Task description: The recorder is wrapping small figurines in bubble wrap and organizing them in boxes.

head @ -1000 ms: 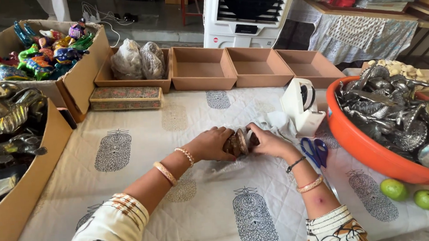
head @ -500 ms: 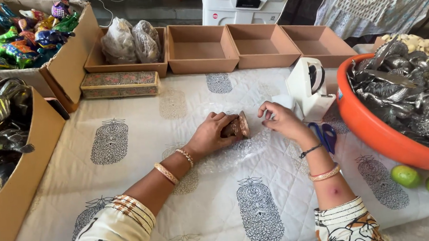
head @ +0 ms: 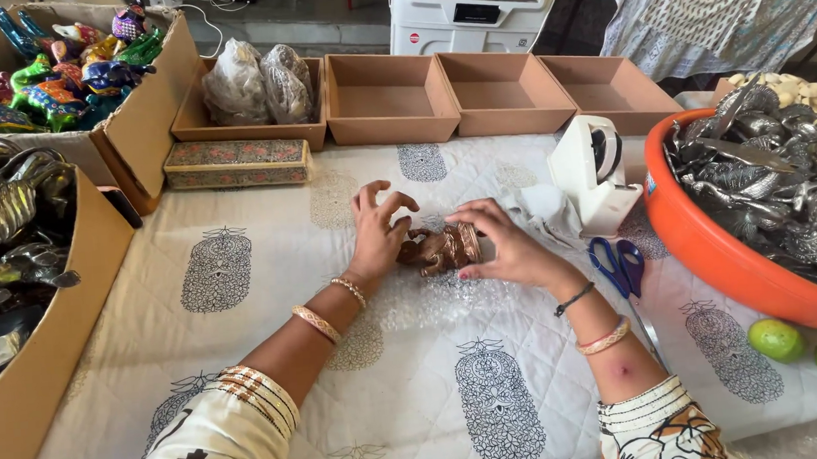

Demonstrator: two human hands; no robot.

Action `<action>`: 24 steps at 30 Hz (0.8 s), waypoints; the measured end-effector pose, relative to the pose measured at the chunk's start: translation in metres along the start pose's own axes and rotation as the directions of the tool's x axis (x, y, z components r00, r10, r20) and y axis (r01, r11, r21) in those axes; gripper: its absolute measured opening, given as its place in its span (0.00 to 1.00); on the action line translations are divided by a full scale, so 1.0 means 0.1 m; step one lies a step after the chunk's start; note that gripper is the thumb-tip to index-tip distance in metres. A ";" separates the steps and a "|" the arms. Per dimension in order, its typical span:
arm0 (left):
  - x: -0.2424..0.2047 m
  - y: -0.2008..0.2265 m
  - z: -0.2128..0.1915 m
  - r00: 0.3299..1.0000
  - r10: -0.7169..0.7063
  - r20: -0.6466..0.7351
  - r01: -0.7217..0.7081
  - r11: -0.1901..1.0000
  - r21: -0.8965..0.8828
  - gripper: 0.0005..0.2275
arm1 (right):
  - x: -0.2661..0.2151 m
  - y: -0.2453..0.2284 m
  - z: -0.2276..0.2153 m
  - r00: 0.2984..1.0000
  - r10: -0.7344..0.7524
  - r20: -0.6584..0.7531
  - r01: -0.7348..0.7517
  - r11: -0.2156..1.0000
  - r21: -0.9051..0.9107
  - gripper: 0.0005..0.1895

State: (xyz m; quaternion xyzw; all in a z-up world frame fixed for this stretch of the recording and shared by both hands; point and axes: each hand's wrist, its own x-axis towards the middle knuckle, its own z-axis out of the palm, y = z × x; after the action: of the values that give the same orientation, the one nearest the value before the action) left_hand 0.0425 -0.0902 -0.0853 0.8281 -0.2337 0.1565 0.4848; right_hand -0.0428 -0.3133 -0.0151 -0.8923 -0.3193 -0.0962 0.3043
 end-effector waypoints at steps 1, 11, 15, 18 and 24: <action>0.01 -0.01 0.00 0.999 -0.038 0.011 0.038 0.999 0.001 0.08 | 0.00 -0.04 0.02 1.000 0.021 0.009 -0.021 1.000 0.005 0.38; 0.09 -0.45 0.26 0.989 -0.078 0.125 0.046 0.971 0.235 0.19 | 0.00 0.13 0.11 0.995 0.090 -0.051 -0.095 0.991 -0.096 0.33; 0.08 -0.29 0.21 0.980 -0.125 0.155 0.063 0.932 0.357 0.26 | 0.01 0.05 0.05 0.995 0.083 -0.052 -0.087 0.993 -0.083 0.30; 0.07 -0.13 0.10 0.958 -0.219 0.184 0.131 0.908 0.398 0.29 | 0.03 -0.11 0.01 0.996 0.087 -0.010 -0.088 0.988 -0.130 0.38; 0.05 -0.16 0.09 0.935 -0.290 0.204 0.182 0.887 0.424 0.28 | 0.01 0.02 0.06 0.991 0.129 -0.041 -0.133 0.987 -0.096 0.36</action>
State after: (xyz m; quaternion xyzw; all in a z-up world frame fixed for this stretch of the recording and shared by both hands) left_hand 0.0553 -0.0926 -0.0987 0.9449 -0.1556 0.0292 0.2864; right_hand -0.0407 -0.3099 -0.0203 -0.9234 -0.2496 -0.1070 0.2711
